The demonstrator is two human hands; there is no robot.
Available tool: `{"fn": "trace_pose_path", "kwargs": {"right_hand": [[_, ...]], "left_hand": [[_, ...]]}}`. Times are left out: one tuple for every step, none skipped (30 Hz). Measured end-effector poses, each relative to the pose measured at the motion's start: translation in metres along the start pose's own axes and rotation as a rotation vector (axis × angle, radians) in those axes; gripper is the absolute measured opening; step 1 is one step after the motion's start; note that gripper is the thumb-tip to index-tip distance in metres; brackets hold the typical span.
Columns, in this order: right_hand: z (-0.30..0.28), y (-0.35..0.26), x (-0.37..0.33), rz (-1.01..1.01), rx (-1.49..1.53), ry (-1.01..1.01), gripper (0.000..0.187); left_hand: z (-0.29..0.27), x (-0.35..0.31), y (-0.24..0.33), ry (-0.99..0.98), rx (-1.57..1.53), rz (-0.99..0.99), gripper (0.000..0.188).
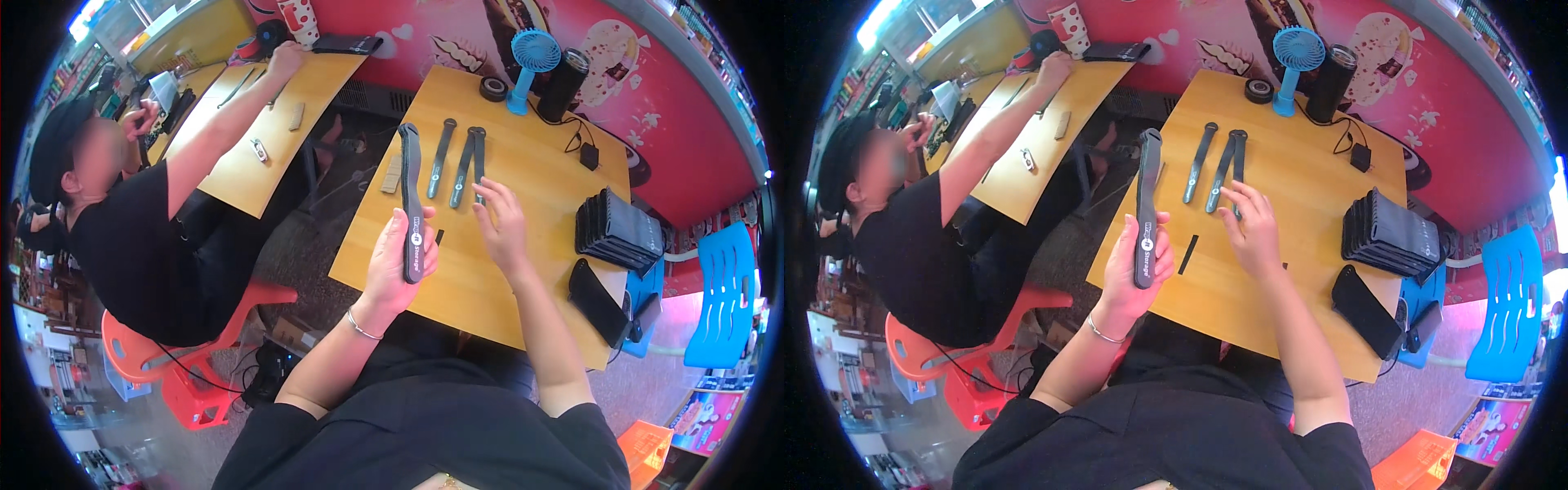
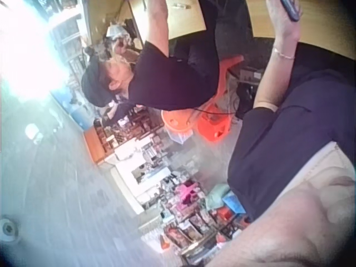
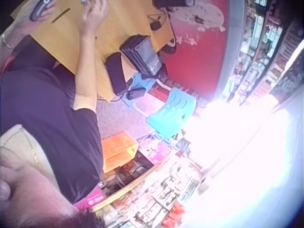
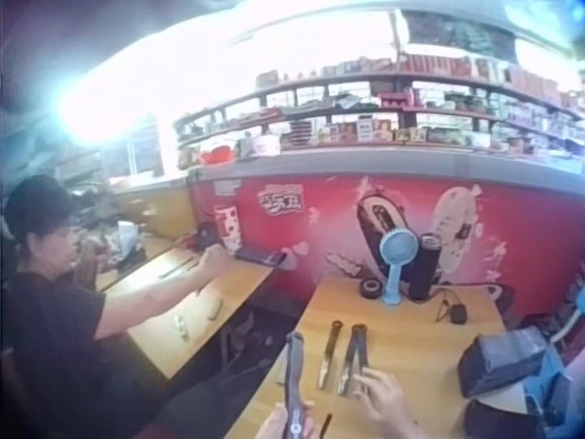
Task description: The person aligns and organizes stacks of black straps on the table. Then, the person separates, peels, and lays out individual straps onto the table by hand.
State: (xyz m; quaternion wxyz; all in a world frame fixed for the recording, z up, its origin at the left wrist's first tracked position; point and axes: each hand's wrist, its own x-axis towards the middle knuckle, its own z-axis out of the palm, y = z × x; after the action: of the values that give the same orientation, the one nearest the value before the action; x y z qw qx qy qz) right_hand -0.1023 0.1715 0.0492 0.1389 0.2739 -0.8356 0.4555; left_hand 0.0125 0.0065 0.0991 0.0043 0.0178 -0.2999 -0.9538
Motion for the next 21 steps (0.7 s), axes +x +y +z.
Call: {"fn": "trace_pose_path", "kwargs": {"right_hand": [[-0.008, -0.022, 0.000, -0.002, 0.005, -0.005, 0.034], [-0.019, -0.046, -0.004, -0.110, 0.054, 0.006, 0.031], [-0.028, -0.068, -0.009, -0.217, 0.103, 0.018, 0.029], [-0.035, -0.085, -0.016, -0.212, 0.099, 0.020, 0.029], [-0.039, -0.102, -0.023, -0.264, 0.138, -0.047, 0.030], [-0.043, -0.110, -0.029, -0.308, 0.164, -0.105, 0.032], [-0.044, -0.112, -0.035, -0.304, 0.158, -0.100, 0.032], [-0.045, -0.114, -0.040, -0.322, 0.151, -0.106, 0.032], [-0.047, -0.116, -0.044, -0.341, 0.145, -0.112, 0.032], [-0.048, -0.118, -0.046, -0.349, 0.132, -0.077, 0.032], [-0.049, -0.119, -0.049, -0.347, 0.131, -0.076, 0.032], [-0.050, -0.119, -0.051, -0.346, 0.131, -0.050, 0.031], [-0.050, -0.119, -0.053, -0.346, 0.132, -0.025, 0.030], [-0.050, -0.119, -0.055, -0.344, 0.133, -0.024, 0.030], [-0.051, -0.119, -0.055, -0.350, 0.121, -0.008, 0.029], [-0.051, -0.119, -0.055, -0.355, 0.110, 0.008, 0.028], [-0.052, -0.118, -0.056, -0.353, 0.111, 0.009, 0.028], [-0.053, -0.118, -0.057, -0.375, 0.081, 0.009, 0.028], [-0.054, -0.118, -0.058, -0.397, 0.052, 0.009, 0.028], [-0.054, -0.118, -0.059, -0.398, 0.051, 0.011, 0.028], [-0.054, -0.117, -0.059, -0.404, 0.049, 0.013, 0.028]], "left_hand": [[0.000, -0.001, 0.000, 0.017, 0.052, 0.020, 0.045], [0.002, -0.002, -0.002, 0.016, 0.050, 0.017, 0.045], [0.005, -0.003, -0.004, 0.037, 0.051, 0.051, 0.043], [0.007, -0.004, -0.006, 0.057, 0.052, 0.083, 0.040], [0.010, -0.007, -0.007, 0.061, 0.053, 0.087, 0.040], [0.013, -0.007, -0.009, 0.104, 0.124, 0.128, 0.038], [0.015, -0.007, -0.012, 0.148, 0.195, 0.171, 0.036], [0.018, -0.007, -0.015, 0.143, 0.193, 0.165, 0.036], [0.022, -0.007, -0.017, 0.143, 0.212, 0.204, 0.034], [0.025, -0.008, -0.020, 0.144, 0.230, 0.244, 0.033], [0.026, -0.010, -0.022, 0.143, 0.230, 0.242, 0.033], [0.027, -0.011, -0.023, 0.139, 0.229, 0.251, 0.032], [0.028, -0.012, -0.025, 0.135, 0.228, 0.260, 0.030], [0.029, -0.013, -0.026, 0.135, 0.229, 0.259, 0.030], [0.030, -0.013, -0.028, 0.141, 0.220, 0.267, 0.029], [0.030, -0.013, -0.029, 0.148, 0.210, 0.274, 0.028], [0.030, -0.013, -0.030, 0.148, 0.212, 0.272, 0.028], [0.029, -0.014, -0.032, 0.166, 0.236, 0.285, 0.032], [0.029, -0.015, -0.033, 0.185, 0.261, 0.298, 0.036], [0.029, -0.016, -0.033, 0.182, 0.261, 0.298, 0.036], [0.030, -0.016, -0.033, 0.183, 0.261, 0.296, 0.035]]}}
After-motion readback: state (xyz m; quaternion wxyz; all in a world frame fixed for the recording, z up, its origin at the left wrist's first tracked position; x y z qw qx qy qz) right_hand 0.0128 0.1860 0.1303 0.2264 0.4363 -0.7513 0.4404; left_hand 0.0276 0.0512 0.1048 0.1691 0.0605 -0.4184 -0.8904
